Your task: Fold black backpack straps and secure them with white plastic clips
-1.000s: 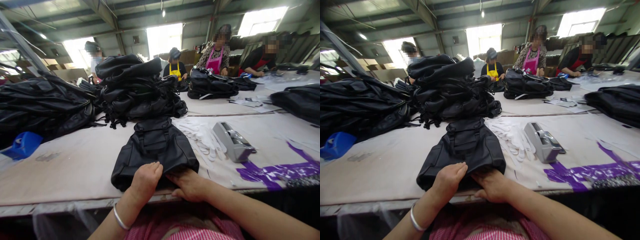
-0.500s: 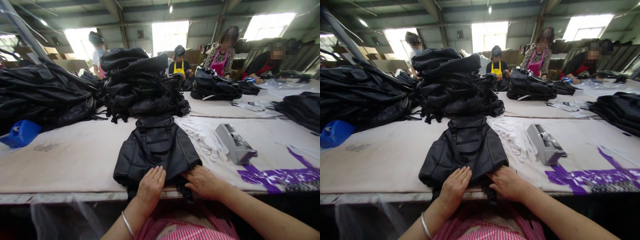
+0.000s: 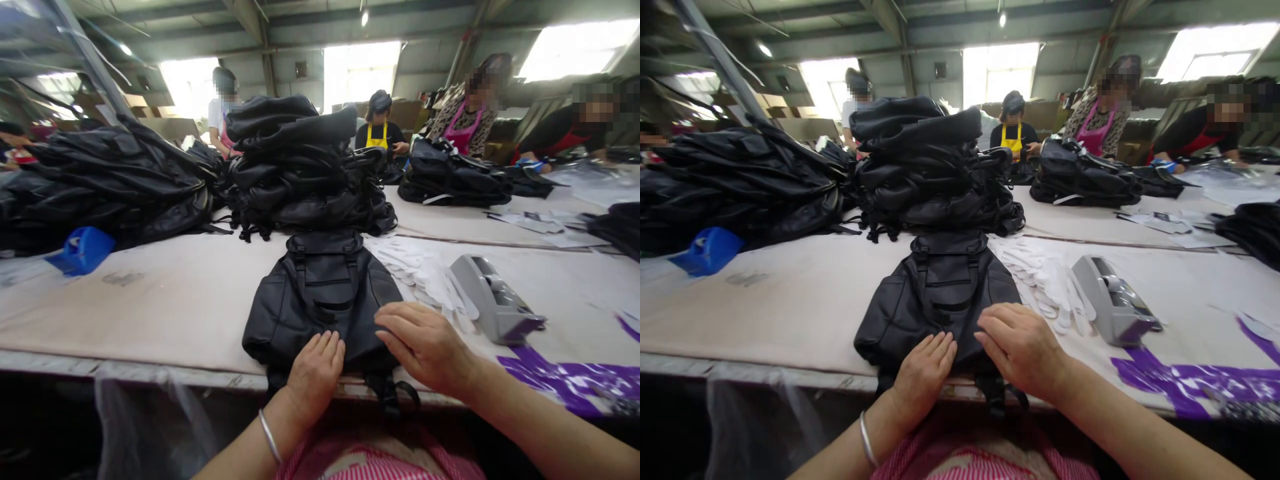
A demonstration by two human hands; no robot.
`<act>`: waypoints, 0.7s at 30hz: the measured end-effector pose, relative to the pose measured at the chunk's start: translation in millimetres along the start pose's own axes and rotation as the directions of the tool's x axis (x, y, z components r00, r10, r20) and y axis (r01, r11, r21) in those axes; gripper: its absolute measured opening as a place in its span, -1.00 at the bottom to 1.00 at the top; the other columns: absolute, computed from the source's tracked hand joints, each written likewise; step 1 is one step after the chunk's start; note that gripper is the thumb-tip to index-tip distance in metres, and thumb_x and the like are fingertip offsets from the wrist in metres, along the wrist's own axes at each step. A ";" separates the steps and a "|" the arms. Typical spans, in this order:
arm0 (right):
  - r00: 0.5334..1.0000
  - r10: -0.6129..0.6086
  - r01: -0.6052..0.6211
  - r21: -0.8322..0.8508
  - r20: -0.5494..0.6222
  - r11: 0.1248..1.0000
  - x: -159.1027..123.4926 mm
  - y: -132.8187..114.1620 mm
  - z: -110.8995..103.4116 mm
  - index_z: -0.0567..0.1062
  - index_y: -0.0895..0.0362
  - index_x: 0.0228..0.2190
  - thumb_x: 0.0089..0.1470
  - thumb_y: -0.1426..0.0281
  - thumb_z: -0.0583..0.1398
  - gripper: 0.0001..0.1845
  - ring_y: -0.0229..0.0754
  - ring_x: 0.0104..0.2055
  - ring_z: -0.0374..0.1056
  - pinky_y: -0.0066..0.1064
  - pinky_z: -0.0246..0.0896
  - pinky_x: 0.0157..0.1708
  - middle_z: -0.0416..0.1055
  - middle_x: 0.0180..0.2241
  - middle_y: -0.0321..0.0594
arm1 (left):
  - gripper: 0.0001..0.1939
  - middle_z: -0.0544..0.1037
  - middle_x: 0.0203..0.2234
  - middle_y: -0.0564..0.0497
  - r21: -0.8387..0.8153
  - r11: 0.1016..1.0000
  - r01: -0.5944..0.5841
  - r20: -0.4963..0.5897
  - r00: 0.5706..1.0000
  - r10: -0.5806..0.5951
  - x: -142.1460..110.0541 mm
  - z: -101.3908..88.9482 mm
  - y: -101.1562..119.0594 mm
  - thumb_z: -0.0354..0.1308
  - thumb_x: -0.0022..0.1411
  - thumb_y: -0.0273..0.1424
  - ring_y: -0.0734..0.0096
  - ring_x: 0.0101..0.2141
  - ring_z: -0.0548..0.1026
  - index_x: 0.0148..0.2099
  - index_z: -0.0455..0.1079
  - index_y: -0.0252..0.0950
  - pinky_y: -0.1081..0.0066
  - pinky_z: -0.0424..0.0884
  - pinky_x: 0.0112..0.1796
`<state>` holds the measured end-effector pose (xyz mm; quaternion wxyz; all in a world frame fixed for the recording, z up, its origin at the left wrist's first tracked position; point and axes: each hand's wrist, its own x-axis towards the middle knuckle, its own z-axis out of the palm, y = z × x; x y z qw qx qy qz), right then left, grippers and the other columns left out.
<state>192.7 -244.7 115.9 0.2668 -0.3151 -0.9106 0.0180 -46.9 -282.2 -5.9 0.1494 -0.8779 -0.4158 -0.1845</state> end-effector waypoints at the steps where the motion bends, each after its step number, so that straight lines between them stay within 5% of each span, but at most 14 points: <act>1: 0.999 -0.034 0.034 -0.001 -0.003 0.999 8.5 -1.0 7.4 0.49 0.11 -0.12 0.22 0.36 0.08 -0.74 -0.06 -0.02 0.37 -0.19 0.26 0.01 0.49 -0.09 -0.07 | -0.65 0.47 0.05 -0.22 0.006 1.000 0.002 -0.005 1.000 -0.002 -1.2 0.4 1.0 -0.08 0.32 -0.49 0.19 0.05 0.44 0.09 0.37 -0.37 0.17 0.34 0.06; 6: 0.981 0.005 0.013 -0.093 0.192 0.996 -3.2 25.8 73.2 0.35 0.01 0.13 0.17 0.23 0.13 -0.51 0.19 0.24 0.12 0.15 0.10 0.10 0.29 0.17 -0.08 | -0.65 0.46 0.07 -0.19 0.045 0.999 0.016 0.012 1.000 -0.016 0.6 -6.6 8.5 -0.04 0.33 -0.42 0.21 0.08 0.40 0.11 0.34 -0.38 0.20 0.30 0.08; 9: 0.966 0.057 -0.034 -0.095 0.252 0.995 -25.5 46.2 99.8 0.25 -0.06 0.20 0.20 0.17 0.09 -0.45 0.14 0.27 0.07 0.17 0.05 0.13 0.19 0.24 -0.12 | -0.67 0.46 0.05 -0.19 0.022 0.999 -0.031 0.094 0.995 0.029 10.7 -30.3 3.2 -0.05 0.35 -0.41 0.23 0.06 0.41 0.09 0.35 -0.36 0.18 0.30 0.07; 12: 0.963 0.068 -0.048 -0.083 0.261 0.995 -34.7 51.8 101.9 0.21 -0.09 0.22 0.23 0.16 0.06 -0.45 0.09 0.30 0.03 0.14 0.00 0.17 0.15 0.26 -0.16 | -0.73 0.52 -0.02 -0.15 -0.058 0.996 -0.071 0.185 0.979 0.080 13.5 -63.4 -27.7 -0.06 0.36 -0.43 0.28 -0.01 0.46 0.01 0.39 -0.30 0.16 0.32 0.05; 15: 0.961 0.076 -0.059 -0.074 0.266 0.996 -32.9 49.0 96.5 0.19 -0.09 0.23 0.24 0.17 0.05 -0.46 0.07 0.30 0.02 0.13 -0.01 0.18 0.16 0.25 -0.17 | -0.72 0.54 -0.06 -0.12 -0.012 0.999 0.045 0.170 0.984 -0.042 -3.9 -79.5 -78.6 0.01 0.31 -0.49 0.24 0.01 0.46 0.03 0.38 -0.27 0.13 0.38 0.03; 18: 0.958 0.089 -0.070 -0.079 0.272 0.994 -30.3 47.3 95.0 0.20 -0.08 0.23 0.25 0.18 0.03 -0.47 0.07 0.30 0.02 0.12 -0.03 0.19 0.16 0.25 -0.18 | -0.65 0.56 -0.07 -0.09 -0.064 0.994 0.091 0.022 0.996 -0.090 -34.7 -68.3 -116.0 -0.02 0.25 -0.61 0.36 -0.04 0.50 0.04 0.38 -0.30 0.29 0.48 -0.02; 21: 0.955 0.095 -0.075 -0.082 0.282 0.994 -30.5 48.1 95.4 0.20 -0.07 0.23 0.24 0.17 0.04 -0.46 0.06 0.30 0.02 0.12 -0.05 0.20 0.16 0.25 -0.19 | -0.65 0.56 -0.07 -0.11 -0.052 0.991 0.121 -0.124 0.984 -0.127 -58.3 -47.2 -122.1 -0.05 0.27 -0.62 0.34 -0.01 0.49 0.03 0.40 -0.31 0.25 0.50 -0.01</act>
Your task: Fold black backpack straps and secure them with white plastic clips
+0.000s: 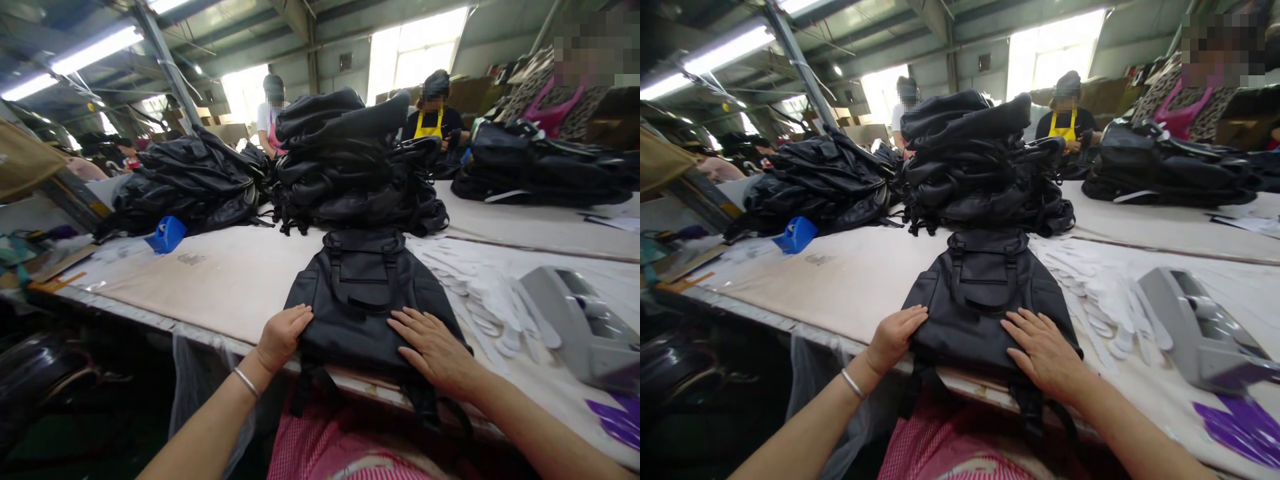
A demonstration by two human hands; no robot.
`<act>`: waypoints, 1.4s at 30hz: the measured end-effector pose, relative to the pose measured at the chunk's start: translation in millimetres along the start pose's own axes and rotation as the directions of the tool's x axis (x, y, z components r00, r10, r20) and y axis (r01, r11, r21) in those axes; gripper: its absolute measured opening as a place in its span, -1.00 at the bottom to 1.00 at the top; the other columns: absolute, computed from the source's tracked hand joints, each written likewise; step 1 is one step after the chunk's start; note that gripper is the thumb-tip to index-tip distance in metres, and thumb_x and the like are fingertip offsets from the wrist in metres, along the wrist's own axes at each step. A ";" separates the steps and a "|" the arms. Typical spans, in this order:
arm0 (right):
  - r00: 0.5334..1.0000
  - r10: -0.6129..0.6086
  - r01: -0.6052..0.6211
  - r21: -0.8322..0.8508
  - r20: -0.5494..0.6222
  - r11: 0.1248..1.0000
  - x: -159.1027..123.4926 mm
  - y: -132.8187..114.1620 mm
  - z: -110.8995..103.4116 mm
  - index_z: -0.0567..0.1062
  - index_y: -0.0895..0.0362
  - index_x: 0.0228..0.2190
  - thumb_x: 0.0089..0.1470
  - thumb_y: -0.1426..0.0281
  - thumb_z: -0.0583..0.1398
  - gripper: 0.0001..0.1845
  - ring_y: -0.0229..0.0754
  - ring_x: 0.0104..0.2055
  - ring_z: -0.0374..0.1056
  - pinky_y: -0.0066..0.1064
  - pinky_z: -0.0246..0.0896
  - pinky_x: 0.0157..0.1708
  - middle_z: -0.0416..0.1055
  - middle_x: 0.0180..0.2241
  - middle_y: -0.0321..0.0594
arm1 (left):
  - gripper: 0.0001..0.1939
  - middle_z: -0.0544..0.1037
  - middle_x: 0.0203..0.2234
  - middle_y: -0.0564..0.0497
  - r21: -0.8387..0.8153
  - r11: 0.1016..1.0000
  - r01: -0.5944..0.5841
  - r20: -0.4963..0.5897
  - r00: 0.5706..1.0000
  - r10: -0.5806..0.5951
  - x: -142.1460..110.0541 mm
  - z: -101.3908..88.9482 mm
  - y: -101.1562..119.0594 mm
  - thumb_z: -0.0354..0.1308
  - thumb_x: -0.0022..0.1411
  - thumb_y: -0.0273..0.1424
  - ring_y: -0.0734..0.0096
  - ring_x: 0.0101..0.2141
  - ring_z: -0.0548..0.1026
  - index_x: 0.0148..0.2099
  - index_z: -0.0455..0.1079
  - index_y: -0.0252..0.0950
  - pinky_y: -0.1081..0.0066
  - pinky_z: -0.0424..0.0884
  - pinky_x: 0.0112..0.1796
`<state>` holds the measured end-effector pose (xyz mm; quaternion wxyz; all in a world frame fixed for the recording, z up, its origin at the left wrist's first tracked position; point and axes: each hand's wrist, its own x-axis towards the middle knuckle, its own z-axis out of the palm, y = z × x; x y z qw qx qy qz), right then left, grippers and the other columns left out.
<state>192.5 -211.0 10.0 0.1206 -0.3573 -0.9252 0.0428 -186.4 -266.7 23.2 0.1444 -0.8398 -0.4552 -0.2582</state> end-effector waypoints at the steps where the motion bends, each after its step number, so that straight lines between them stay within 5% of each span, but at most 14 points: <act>1: 1.000 -0.001 0.001 0.002 0.003 1.000 -0.4 0.5 0.0 0.20 -0.06 0.23 0.24 0.16 0.04 -0.46 0.06 0.30 0.02 0.12 -0.05 0.20 0.16 0.25 -0.19 | -0.66 0.55 -0.07 -0.12 0.015 1.000 -0.003 -0.025 1.000 0.003 -4.8 4.7 1.6 -0.05 0.27 -0.61 0.31 0.00 0.49 0.02 0.40 -0.32 0.23 0.50 -0.01; 5: 1.000 -0.005 0.005 0.007 0.009 1.000 -1.9 2.4 -0.9 0.23 -0.04 0.22 0.25 0.15 0.03 -0.46 0.05 0.30 0.02 0.10 -0.06 0.21 0.15 0.26 -0.18 | -0.72 0.55 -0.06 -0.15 0.039 0.999 -0.013 -0.004 1.000 0.013 -5.7 7.4 9.8 -0.03 0.29 -0.58 0.27 0.00 0.48 -0.01 0.41 -0.36 0.20 0.50 0.00; 12: 1.000 0.007 -0.007 0.024 -0.010 1.000 -1.2 4.7 3.2 0.25 -0.06 0.20 0.24 0.16 0.05 -0.48 0.04 0.28 0.05 0.08 -0.03 0.20 0.20 0.24 -0.19 | -0.60 0.40 0.10 -0.18 0.067 0.991 -0.116 0.186 0.977 0.102 21.2 -25.7 32.3 -0.04 0.31 -0.54 0.22 0.10 0.35 0.18 0.25 -0.33 0.14 0.36 0.08; 20: 1.000 0.009 -0.009 0.007 -0.004 1.000 -1.8 6.0 4.1 0.26 -0.05 0.20 0.24 0.14 0.03 -0.47 0.03 0.28 0.06 0.05 -0.03 0.21 0.18 0.24 -0.19 | -0.81 0.41 -0.43 -0.02 0.028 0.983 -0.182 0.278 0.946 0.167 22.8 -11.5 64.4 -0.06 0.35 -0.41 0.35 -0.36 0.38 -0.23 0.38 -0.31 0.27 0.39 -0.25; 26: 1.000 0.012 -0.012 0.008 -0.027 1.000 -2.5 4.9 3.0 0.27 -0.06 0.19 0.23 0.14 0.04 -0.48 0.02 0.27 0.08 0.05 -0.03 0.21 0.19 0.24 -0.21 | -0.73 0.52 -0.23 -0.10 0.008 0.984 -0.178 0.237 0.956 0.171 12.1 -19.1 54.6 -0.08 0.36 -0.45 0.32 -0.13 0.46 -0.01 0.39 -0.31 0.16 0.36 0.02; 31: 0.999 -0.006 0.005 -0.016 -0.037 1.000 -4.2 4.5 2.9 0.27 -0.04 0.19 0.24 0.15 0.04 -0.48 0.01 0.27 0.07 0.03 -0.02 0.21 0.18 0.25 -0.21 | -0.60 0.46 0.07 -0.12 0.022 0.998 -0.052 0.118 0.992 0.049 -21.5 -19.9 33.3 -0.12 0.34 -0.57 0.27 0.18 0.28 0.14 0.33 -0.29 0.15 0.30 0.14; 36: 0.999 -0.013 0.011 -0.047 -0.049 0.999 -5.6 3.8 4.8 0.27 -0.03 0.19 0.24 0.14 0.03 -0.48 0.03 0.26 0.09 0.03 -0.01 0.19 0.18 0.24 -0.19 | -0.52 0.39 0.14 -0.15 -0.153 0.987 0.051 0.069 0.997 -0.041 -47.5 -10.5 26.0 -0.10 0.28 -0.63 0.26 0.22 0.22 0.20 0.27 -0.27 0.08 0.29 0.15; 39: 0.998 -0.019 0.016 -0.058 -0.052 0.998 -5.3 3.3 6.0 0.28 -0.03 0.18 0.24 0.14 0.03 -0.48 0.03 0.26 0.10 0.02 0.01 0.18 0.19 0.24 -0.20 | -0.65 0.49 0.03 -0.14 -0.334 0.931 0.143 0.130 0.986 -0.105 -29.2 -30.8 19.5 -0.01 0.26 -0.56 0.26 0.12 0.37 0.06 0.39 -0.29 0.15 0.36 0.10; 42: 0.998 -0.025 0.021 -0.074 -0.060 0.997 -5.1 3.1 7.3 0.29 -0.01 0.18 0.24 0.13 0.03 -0.48 0.03 0.26 0.10 0.01 0.01 0.18 0.20 0.23 -0.19 | -0.79 0.60 -0.20 -0.09 -0.372 0.894 0.250 0.218 0.960 -0.177 18.6 -66.2 15.7 0.09 0.25 -0.43 0.35 -0.15 0.56 -0.08 0.47 -0.28 0.32 0.48 -0.07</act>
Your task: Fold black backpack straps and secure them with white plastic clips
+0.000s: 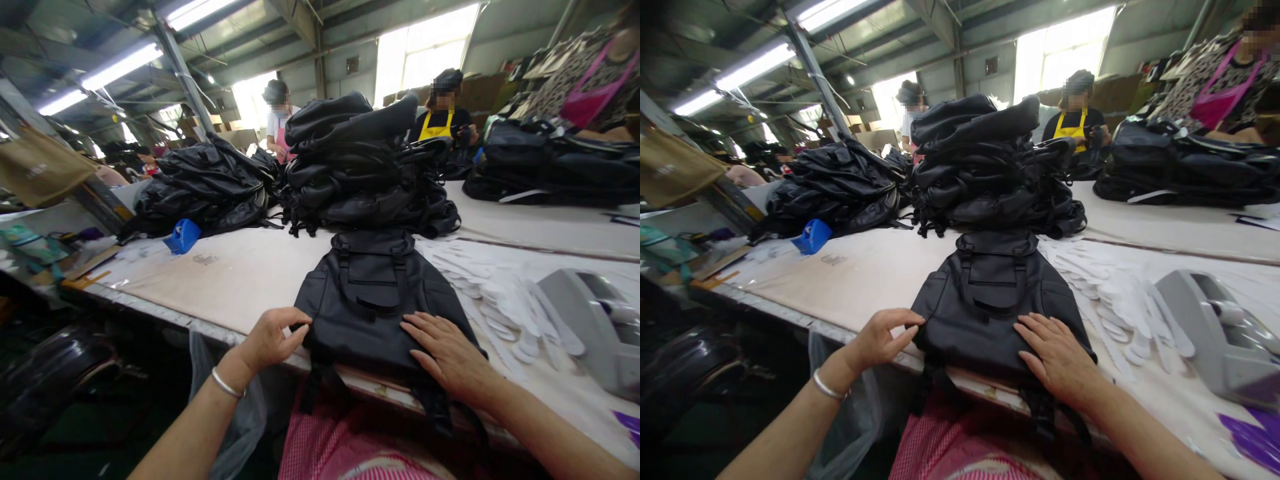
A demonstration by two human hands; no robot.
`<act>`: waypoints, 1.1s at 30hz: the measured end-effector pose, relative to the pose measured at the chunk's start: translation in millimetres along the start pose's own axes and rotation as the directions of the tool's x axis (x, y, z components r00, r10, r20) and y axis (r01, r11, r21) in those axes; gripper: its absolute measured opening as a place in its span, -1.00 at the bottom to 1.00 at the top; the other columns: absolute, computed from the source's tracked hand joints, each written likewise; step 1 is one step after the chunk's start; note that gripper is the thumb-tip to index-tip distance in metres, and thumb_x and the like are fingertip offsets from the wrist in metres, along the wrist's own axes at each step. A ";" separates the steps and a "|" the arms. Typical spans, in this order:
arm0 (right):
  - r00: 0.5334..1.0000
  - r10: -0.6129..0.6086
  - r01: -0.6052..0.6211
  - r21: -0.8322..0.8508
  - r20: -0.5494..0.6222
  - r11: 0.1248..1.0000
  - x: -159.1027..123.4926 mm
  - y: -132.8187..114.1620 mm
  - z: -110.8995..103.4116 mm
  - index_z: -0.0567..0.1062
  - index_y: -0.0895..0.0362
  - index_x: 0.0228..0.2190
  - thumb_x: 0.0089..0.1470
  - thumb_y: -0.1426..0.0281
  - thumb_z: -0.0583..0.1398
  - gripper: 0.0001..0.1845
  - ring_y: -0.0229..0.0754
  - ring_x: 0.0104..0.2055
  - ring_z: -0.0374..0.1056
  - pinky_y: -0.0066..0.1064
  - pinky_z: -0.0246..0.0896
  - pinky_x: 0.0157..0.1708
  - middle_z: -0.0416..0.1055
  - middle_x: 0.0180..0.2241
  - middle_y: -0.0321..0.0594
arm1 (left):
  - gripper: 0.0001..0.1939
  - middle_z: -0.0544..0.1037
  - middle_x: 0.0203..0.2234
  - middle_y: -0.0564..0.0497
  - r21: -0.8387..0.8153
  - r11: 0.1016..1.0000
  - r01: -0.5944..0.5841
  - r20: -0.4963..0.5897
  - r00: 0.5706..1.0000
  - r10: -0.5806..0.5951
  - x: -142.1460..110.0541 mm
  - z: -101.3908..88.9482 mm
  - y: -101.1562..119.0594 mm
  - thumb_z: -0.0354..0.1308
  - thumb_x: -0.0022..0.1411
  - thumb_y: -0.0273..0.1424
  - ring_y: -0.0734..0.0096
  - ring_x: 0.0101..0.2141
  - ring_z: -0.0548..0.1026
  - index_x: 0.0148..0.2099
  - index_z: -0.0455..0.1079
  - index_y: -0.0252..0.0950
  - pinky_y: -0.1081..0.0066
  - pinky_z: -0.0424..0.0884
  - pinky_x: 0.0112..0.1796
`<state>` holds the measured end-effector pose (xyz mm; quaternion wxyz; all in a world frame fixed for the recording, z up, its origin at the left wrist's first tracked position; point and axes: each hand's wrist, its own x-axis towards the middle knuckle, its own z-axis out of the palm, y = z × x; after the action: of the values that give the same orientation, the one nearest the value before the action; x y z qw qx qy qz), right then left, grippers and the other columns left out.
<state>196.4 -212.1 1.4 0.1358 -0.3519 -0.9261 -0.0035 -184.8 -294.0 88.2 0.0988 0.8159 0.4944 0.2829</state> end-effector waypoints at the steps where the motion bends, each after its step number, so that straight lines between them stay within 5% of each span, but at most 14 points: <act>1: 1.000 -0.003 0.003 -0.004 -0.005 1.000 -0.1 0.0 0.3 0.29 0.00 0.18 0.24 0.13 0.03 -0.48 0.03 0.26 0.10 0.01 0.01 0.18 0.21 0.23 -0.18 | -0.78 0.61 -0.24 -0.08 0.038 0.999 0.035 -0.043 0.999 -0.034 15.5 -11.1 9.8 0.09 0.26 -0.39 0.36 -0.21 0.56 -0.08 0.47 -0.29 0.34 0.48 -0.10; 4: 1.000 -0.008 0.008 -0.009 -0.019 1.000 -0.9 0.0 0.7 0.30 0.00 0.17 0.23 0.13 0.04 -0.48 0.03 0.25 0.12 0.00 0.01 0.18 0.23 0.22 -0.17 | -0.71 0.57 -0.12 -0.11 0.075 0.997 -0.017 -0.085 0.996 0.023 53.1 -22.0 36.5 0.03 0.32 -0.34 0.35 -0.07 0.51 0.01 0.43 -0.30 0.33 0.40 0.00; 6: 1.000 -0.009 0.009 -0.013 -0.025 1.000 -1.9 -0.2 0.4 0.30 -0.01 0.17 0.22 0.14 0.05 -0.48 0.04 0.24 0.13 0.00 0.02 0.18 0.24 0.21 -0.17 | -0.66 0.50 0.03 -0.08 0.115 0.988 -0.099 0.017 0.995 0.098 59.7 -7.6 42.6 0.00 0.34 -0.30 0.29 0.12 0.36 0.09 0.38 -0.24 0.23 0.25 0.14; 9: 1.000 -0.010 0.010 -0.023 -0.029 1.000 -3.8 -1.4 -0.9 0.29 0.00 0.18 0.22 0.15 0.05 -0.48 0.04 0.24 0.12 -0.01 0.04 0.17 0.23 0.22 -0.17 | -0.55 0.35 0.18 -0.03 0.207 0.969 -0.137 0.260 0.962 0.081 38.5 29.5 26.5 0.06 0.28 -0.17 0.12 0.23 0.19 0.20 0.30 -0.09 -0.03 0.07 0.21; 11: 1.000 -0.010 0.009 -0.021 -0.027 1.000 -4.5 -2.9 -2.8 0.29 0.00 0.18 0.22 0.19 0.05 -0.49 0.02 0.26 0.11 -0.02 0.04 0.17 0.20 0.23 -0.18 | -0.42 0.23 0.26 -0.06 0.276 0.959 -0.069 0.314 0.949 -0.022 17.4 47.6 7.8 0.06 0.26 -0.12 0.07 0.26 0.13 0.29 0.15 -0.10 -0.08 0.04 0.20; 14: 1.000 0.008 -0.008 -0.008 -0.019 1.000 -3.8 -4.8 -6.9 0.30 0.00 0.17 0.22 0.24 0.05 -0.51 0.01 0.26 0.10 -0.03 0.03 0.17 0.20 0.24 -0.19 | -0.45 0.17 0.29 -0.02 0.339 0.941 0.002 0.321 0.940 -0.117 4.8 50.3 -4.4 -0.04 0.32 -0.16 0.13 0.28 0.08 0.32 0.07 -0.06 -0.07 0.03 0.21; 18: 1.000 0.025 -0.025 0.009 -0.015 1.000 -4.3 -5.9 -7.4 0.30 0.01 0.17 0.22 0.25 0.05 -0.50 0.01 0.26 0.10 -0.04 0.03 0.18 0.20 0.23 -0.17 | -0.54 0.36 0.17 -0.08 0.373 0.928 -0.004 0.277 0.955 -0.108 28.1 39.4 30.3 -0.06 0.34 -0.13 0.09 0.23 0.18 0.19 0.30 -0.15 -0.09 -0.03 0.21; 22: 0.999 0.036 -0.035 0.021 -0.026 0.999 -7.5 -7.1 -5.3 0.28 0.02 0.18 0.22 0.26 0.06 -0.49 0.03 0.27 0.08 0.01 0.02 0.18 0.20 0.23 -0.14 | -0.51 0.28 0.23 0.01 0.274 0.938 -0.214 0.327 0.938 0.118 42.6 66.0 69.9 -0.02 0.32 -0.11 0.16 0.26 0.12 0.24 0.22 -0.07 0.02 -0.01 0.22; 25: 0.999 0.019 -0.020 0.033 0.031 0.999 -2.1 -10.7 -25.3 0.31 0.02 0.17 0.22 0.25 0.06 -0.50 0.07 0.26 0.09 0.07 0.02 0.17 0.24 0.21 -0.10 | -0.40 0.18 0.28 0.03 0.255 0.931 -0.262 0.342 0.925 0.167 35.1 97.9 70.3 0.07 0.27 -0.12 0.12 0.27 0.10 0.31 0.08 -0.02 0.02 0.02 0.21; 28: 0.997 -0.049 0.045 0.069 0.052 0.997 13.7 -20.2 -70.9 0.33 -0.02 0.15 0.20 0.24 0.10 -0.51 0.08 0.28 0.06 0.07 -0.01 0.19 0.24 0.21 -0.14 | -0.33 0.14 0.30 0.02 0.261 0.919 -0.295 0.348 0.917 0.195 28.2 112.7 58.7 0.09 0.27 -0.17 0.11 0.29 0.06 0.35 -0.03 -0.01 0.01 -0.02 0.23; 31: 0.988 -0.063 0.072 0.057 -0.144 0.996 27.5 -31.3 -105.9 0.28 0.01 0.19 0.22 0.29 0.08 -0.50 0.06 0.35 -0.11 0.03 -0.14 0.26 0.09 0.29 -0.14 | -0.34 0.11 0.31 0.06 0.284 0.903 -0.322 0.356 0.910 0.213 28.1 111.2 52.6 0.07 0.29 -0.28 0.13 0.29 0.05 0.36 -0.08 0.02 0.00 -0.02 0.24; 33: 0.977 -0.078 0.088 0.044 -0.200 0.995 28.1 -34.7 -101.1 0.20 0.01 0.24 0.22 0.29 0.08 -0.44 0.07 0.36 -0.17 0.03 -0.19 0.27 0.01 0.31 -0.14 | -0.35 0.11 0.31 0.07 0.296 0.900 -0.321 0.344 0.915 0.213 28.8 110.5 50.8 0.05 0.30 -0.30 0.14 0.29 0.06 0.36 -0.08 0.02 0.00 0.02 0.24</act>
<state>178.9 -230.2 109.0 0.2364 -0.3071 -0.9216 -0.0199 -74.7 -281.1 30.4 -0.0116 0.9146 0.3974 0.0740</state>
